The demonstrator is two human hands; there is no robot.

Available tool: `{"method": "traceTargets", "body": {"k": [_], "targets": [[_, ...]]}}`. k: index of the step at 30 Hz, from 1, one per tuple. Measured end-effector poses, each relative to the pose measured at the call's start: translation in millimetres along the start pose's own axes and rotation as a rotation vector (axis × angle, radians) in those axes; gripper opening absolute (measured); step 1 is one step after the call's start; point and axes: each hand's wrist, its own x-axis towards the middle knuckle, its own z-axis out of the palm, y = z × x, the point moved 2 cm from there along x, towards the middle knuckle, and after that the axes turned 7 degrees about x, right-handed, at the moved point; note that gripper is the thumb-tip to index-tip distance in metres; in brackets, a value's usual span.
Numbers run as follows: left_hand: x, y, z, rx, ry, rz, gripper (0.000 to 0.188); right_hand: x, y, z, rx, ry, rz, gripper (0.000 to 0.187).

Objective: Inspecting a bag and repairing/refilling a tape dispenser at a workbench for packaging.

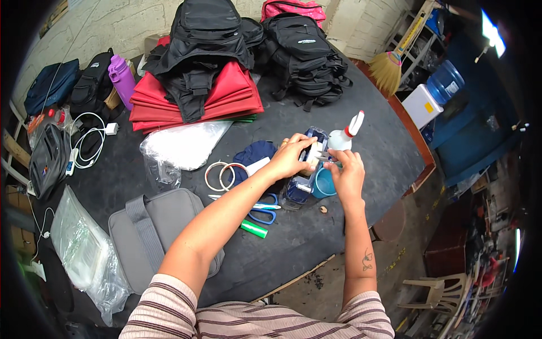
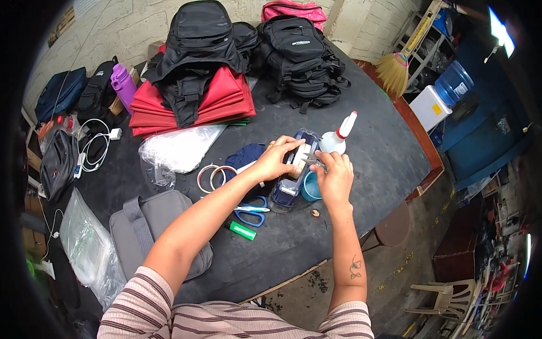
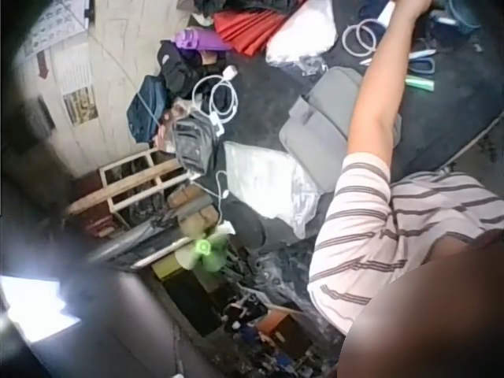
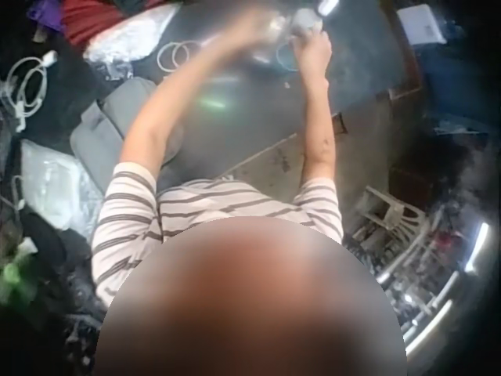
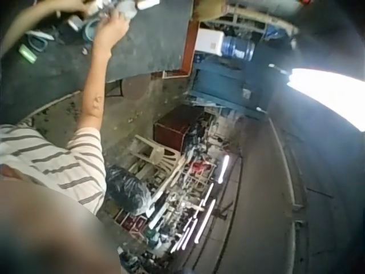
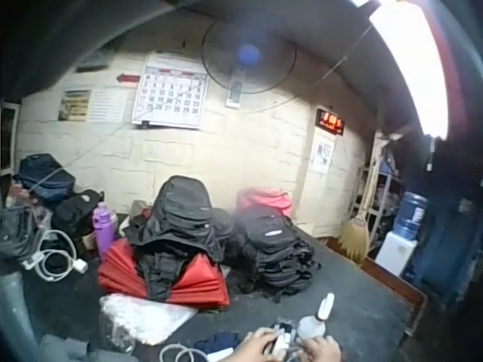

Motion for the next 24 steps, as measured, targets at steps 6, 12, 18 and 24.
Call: {"method": "traceTargets", "body": {"k": [6,12,18,24], "targets": [[-0.7,-1.4,-0.1,0.006,0.0,-0.007,0.078,-5.0,-10.0,4.5,-0.165,0.152,-0.084,0.028],[0.2,-0.8,-1.4,0.006,-0.002,-0.001,0.078,-4.7,4.3,8.9,-0.075,0.154,-0.075,0.027],[1.0,-3.2,0.2,-0.012,0.011,-0.012,0.078,-1.3,8.4,12.6,0.056,0.13,-0.043,0.029],[0.1,-1.9,0.6,-0.003,0.014,-0.013,0.078,-2.2,20.9,19.9,0.334,0.015,0.057,0.028]]}}
